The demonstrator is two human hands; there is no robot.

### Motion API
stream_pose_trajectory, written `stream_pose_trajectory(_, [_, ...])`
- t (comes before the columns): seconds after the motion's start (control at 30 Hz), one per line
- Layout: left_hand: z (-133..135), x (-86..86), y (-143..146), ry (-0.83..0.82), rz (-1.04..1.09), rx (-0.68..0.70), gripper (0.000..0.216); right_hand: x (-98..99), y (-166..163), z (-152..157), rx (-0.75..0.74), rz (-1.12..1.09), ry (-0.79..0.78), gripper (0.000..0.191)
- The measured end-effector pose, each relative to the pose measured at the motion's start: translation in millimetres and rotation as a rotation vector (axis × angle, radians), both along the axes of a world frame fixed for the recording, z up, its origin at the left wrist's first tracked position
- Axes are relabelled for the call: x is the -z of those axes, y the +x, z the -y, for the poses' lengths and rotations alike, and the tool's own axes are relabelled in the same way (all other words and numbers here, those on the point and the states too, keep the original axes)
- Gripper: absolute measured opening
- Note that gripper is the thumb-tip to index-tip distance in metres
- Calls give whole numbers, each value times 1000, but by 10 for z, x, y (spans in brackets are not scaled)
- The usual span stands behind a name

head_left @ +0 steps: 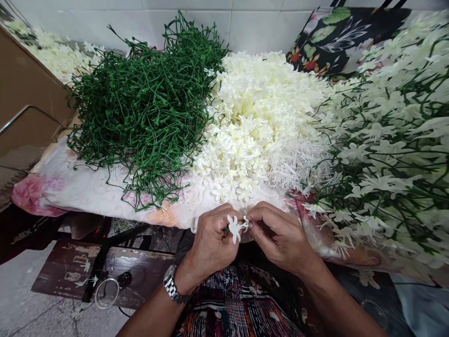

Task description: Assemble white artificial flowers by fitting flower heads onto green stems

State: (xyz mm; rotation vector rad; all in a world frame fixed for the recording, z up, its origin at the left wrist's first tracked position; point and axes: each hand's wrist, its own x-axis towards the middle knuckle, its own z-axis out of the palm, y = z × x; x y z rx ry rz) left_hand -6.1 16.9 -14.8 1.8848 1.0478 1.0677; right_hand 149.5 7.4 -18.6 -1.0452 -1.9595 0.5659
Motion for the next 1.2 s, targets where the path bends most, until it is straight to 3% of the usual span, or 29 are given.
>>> stream_pose_trajectory(0.27, [-1, -10, 5, -31, 37, -18, 19, 0, -12, -5, 18, 4, -21, 16])
stream_pose_trajectory(0.47, [1, -28, -54, -169, 321, -87, 11, -114, -18, 21, 61, -85, 4, 10])
stream_pose_trajectory(0.67, [11, -39, -133, -278, 578, -11, 16, -309, 19, 97, 89, -102, 116, 15])
stream_pose_trajectory(0.77, [32, -85, -131, -216, 550, -5, 19, -386, -17, 120, 47, -61, 165, 17])
stream_pose_trajectory(0.97, [94, -173, -112, 52, 266, -108, 13, -421, -91, 150, 87, -38, 142, 9])
stream_pose_trajectory(1.2, [114, -168, -82, 168, 222, -120, 11, -386, -105, 163, 109, -59, 151, 11])
